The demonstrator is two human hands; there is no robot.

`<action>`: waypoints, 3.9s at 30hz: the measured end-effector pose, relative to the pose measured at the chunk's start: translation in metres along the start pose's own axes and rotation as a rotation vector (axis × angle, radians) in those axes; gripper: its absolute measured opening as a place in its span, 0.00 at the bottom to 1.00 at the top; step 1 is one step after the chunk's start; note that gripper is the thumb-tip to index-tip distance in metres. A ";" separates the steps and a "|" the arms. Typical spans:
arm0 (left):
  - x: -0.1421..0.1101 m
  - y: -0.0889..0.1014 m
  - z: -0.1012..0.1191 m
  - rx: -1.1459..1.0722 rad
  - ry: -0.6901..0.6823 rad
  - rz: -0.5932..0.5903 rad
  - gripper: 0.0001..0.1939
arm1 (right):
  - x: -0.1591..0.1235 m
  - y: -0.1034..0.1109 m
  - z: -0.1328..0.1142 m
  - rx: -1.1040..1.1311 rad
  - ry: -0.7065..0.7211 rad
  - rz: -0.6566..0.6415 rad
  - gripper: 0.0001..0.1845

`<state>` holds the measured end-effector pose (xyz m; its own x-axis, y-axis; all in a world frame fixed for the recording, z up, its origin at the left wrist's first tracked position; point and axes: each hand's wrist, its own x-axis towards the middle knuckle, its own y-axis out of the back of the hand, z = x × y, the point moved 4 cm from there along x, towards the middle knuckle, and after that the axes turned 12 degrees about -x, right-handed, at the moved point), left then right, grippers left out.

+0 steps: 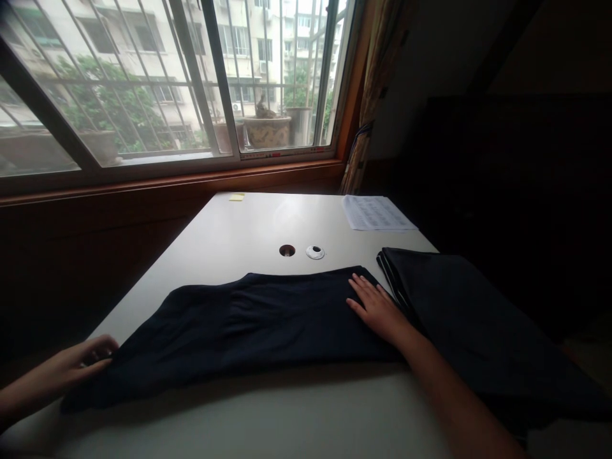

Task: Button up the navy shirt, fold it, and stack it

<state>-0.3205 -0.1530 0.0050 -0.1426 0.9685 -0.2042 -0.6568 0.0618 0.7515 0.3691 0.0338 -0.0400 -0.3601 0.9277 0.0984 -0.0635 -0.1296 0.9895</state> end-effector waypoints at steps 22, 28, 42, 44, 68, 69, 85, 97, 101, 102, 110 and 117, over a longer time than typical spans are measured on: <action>0.108 -0.014 0.126 -0.167 -0.155 -0.129 0.27 | 0.155 0.067 -0.248 0.439 0.591 0.161 0.16; 0.105 -0.002 0.133 -0.186 -0.142 -0.105 0.27 | 0.162 0.068 -0.248 0.422 0.578 0.143 0.05; 0.100 -0.017 0.108 0.042 -0.275 0.115 0.22 | 0.156 0.053 -0.251 0.321 0.431 0.178 0.07; 0.082 -0.005 0.111 0.110 -0.345 0.207 0.23 | 0.152 0.051 -0.250 0.318 0.405 0.197 0.09; -0.002 -0.014 0.028 0.191 -0.201 0.159 0.26 | 0.145 0.071 -0.250 0.256 0.365 0.181 0.13; 0.000 -0.016 0.041 0.222 -0.241 0.164 0.26 | 0.139 0.074 -0.250 0.254 0.363 0.195 0.15; 0.081 -0.138 0.178 0.415 -0.686 0.009 0.30 | 0.052 0.036 -0.129 0.104 0.243 0.146 0.28; 0.066 -0.135 0.194 0.384 -0.713 -0.075 0.28 | -0.001 0.005 0.010 -0.058 -0.163 0.098 0.34; 0.034 -0.153 0.237 0.359 -0.871 -0.302 0.28 | 0.002 0.025 -0.021 -0.102 -0.195 0.139 0.31; 0.025 -0.161 0.248 0.348 -0.917 -0.352 0.28 | 0.004 0.031 -0.038 -0.098 -0.158 0.149 0.31; -0.006 -0.212 0.270 0.318 -1.070 -0.457 0.35 | -0.009 0.053 -0.165 0.060 0.242 0.039 0.34; -0.009 -0.208 0.252 0.332 -1.051 -0.471 0.37 | -0.030 0.038 -0.112 0.062 0.136 0.019 0.36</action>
<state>0.0038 -0.1140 0.0089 0.8369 0.5474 -0.0063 -0.2370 0.3727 0.8972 0.2733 -0.0382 -0.0171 -0.4833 0.8690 0.1062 0.0009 -0.1208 0.9927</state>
